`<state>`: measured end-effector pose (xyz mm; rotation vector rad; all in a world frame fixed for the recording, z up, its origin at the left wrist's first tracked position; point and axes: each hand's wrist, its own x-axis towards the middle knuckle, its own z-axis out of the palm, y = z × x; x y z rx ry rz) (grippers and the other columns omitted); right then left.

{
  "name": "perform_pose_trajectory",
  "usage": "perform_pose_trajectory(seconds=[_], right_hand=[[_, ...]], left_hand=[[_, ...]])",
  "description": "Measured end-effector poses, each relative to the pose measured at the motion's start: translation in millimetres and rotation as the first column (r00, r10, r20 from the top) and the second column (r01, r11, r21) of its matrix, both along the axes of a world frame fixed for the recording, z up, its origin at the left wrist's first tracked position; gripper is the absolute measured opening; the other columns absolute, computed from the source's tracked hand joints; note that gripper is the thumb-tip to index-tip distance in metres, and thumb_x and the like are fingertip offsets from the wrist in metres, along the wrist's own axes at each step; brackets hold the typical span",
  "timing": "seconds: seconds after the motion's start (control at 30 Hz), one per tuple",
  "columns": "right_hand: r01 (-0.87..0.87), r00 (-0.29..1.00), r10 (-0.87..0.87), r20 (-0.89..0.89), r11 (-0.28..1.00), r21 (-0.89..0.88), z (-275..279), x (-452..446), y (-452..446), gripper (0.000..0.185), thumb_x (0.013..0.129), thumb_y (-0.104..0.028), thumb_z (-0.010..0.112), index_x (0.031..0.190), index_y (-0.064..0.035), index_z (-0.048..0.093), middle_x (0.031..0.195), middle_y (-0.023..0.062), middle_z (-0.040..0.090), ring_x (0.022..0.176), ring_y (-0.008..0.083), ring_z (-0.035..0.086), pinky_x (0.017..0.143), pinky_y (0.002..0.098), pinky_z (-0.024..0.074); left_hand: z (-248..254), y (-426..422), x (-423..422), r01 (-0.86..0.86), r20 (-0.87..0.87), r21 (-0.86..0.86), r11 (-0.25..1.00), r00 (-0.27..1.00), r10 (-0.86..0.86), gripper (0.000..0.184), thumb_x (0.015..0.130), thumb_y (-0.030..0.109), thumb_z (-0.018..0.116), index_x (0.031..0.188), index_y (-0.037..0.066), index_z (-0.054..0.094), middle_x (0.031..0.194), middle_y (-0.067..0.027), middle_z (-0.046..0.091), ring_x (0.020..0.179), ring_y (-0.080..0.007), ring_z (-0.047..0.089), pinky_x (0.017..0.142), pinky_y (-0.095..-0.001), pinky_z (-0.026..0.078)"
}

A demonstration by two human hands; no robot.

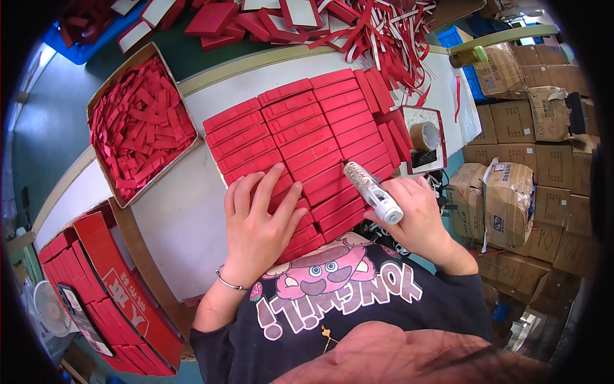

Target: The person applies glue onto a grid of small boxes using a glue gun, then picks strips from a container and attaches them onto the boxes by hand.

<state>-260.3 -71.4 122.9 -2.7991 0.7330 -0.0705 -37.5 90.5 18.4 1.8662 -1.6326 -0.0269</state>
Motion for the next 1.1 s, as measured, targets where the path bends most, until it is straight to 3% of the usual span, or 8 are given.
perform_pose_trajectory(seconds=[0.1,0.2,0.47,0.67,0.83,1.03,1.1], right_hand=[[-0.045,0.990,0.028,0.138,0.992,0.119,-7,-8,2,0.034,0.087,-0.028,0.085,0.103,-0.0034,0.067,0.090,0.0128,0.068,0.085,0.0354,0.066,0.078,0.0456,0.0459],[-0.050,0.987,-0.010,0.161,0.931,0.362,-17,-18,5,0.033,0.086,-0.025,0.086,0.103,-0.0017,0.069,0.090,0.0133,0.067,0.084,0.0360,0.065,0.079,0.0458,0.0461],[-0.047,0.989,-0.014,0.150,0.917,0.397,-32,-10,12,0.026,0.090,-0.019,0.083,0.104,-0.0015,0.070,0.089,0.0135,0.067,0.083,0.0367,0.066,0.077,0.0445,0.0486],[0.132,0.956,-0.246,0.157,0.844,0.521,-26,-20,10,0.021,0.095,-0.017,0.078,0.104,-0.0004,0.069,0.088,0.0165,0.067,0.079,0.0403,0.066,0.072,0.0461,0.0525],[0.236,0.948,-0.310,0.077,0.843,0.484,-12,-27,4,0.024,0.099,-0.017,0.074,0.115,0.0005,0.073,0.089,0.0192,0.070,0.080,0.0414,0.070,0.072,0.0442,0.0552],[0.216,0.960,-0.271,0.075,0.881,0.420,-16,-31,1,0.025,0.098,-0.021,0.077,0.110,0.0000,0.072,0.085,0.0180,0.070,0.077,0.0398,0.070,0.070,0.0454,0.0551],[0.140,0.984,-0.166,0.071,0.949,0.281,-11,-26,-1,0.025,0.095,-0.024,0.080,0.104,-0.0021,0.070,0.084,0.0164,0.070,0.075,0.0378,0.070,0.067,0.0453,0.0529]], left_hand=[[4,3,-1,0.070,0.007,-0.008,0.998,0.998,-0.070,0.040,0.083,0.033,0.084,0.121,0.020,0.079,0.143,-0.0061,0.063,0.124,-0.0318,0.055,0.110,-0.0535,0.042],[2,2,-2,0.101,0.011,0.009,0.995,0.995,-0.101,0.040,0.083,0.038,0.084,0.119,0.020,0.080,0.134,-0.0049,0.064,0.122,-0.0316,0.054,0.110,-0.0537,0.044],[-5,4,-5,0.082,-0.005,0.001,0.997,0.997,-0.082,0.040,0.082,0.033,0.085,0.120,0.020,0.080,0.126,-0.0044,0.063,0.120,-0.0323,0.054,0.106,-0.0525,0.044],[-4,4,-6,0.076,-0.027,0.004,0.997,0.997,-0.076,0.038,0.083,0.030,0.085,0.120,0.020,0.080,0.126,-0.0043,0.064,0.119,-0.0325,0.054,0.105,-0.0507,0.045],[-3,4,-7,0.075,-0.034,0.001,0.997,0.997,-0.075,0.035,0.084,0.026,0.085,0.118,0.020,0.081,0.124,-0.0047,0.064,0.118,-0.0324,0.054,0.104,-0.0494,0.045],[-1,3,-8,0.073,-0.027,0.012,0.997,0.997,-0.072,0.034,0.084,0.024,0.085,0.118,0.020,0.081,0.124,-0.0047,0.064,0.118,-0.0324,0.055,0.104,-0.0491,0.045],[-1,3,-9,0.070,-0.026,0.017,0.997,0.997,-0.070,0.034,0.085,0.023,0.084,0.118,0.021,0.081,0.124,-0.0046,0.064,0.118,-0.0325,0.055,0.104,-0.0490,0.045]])
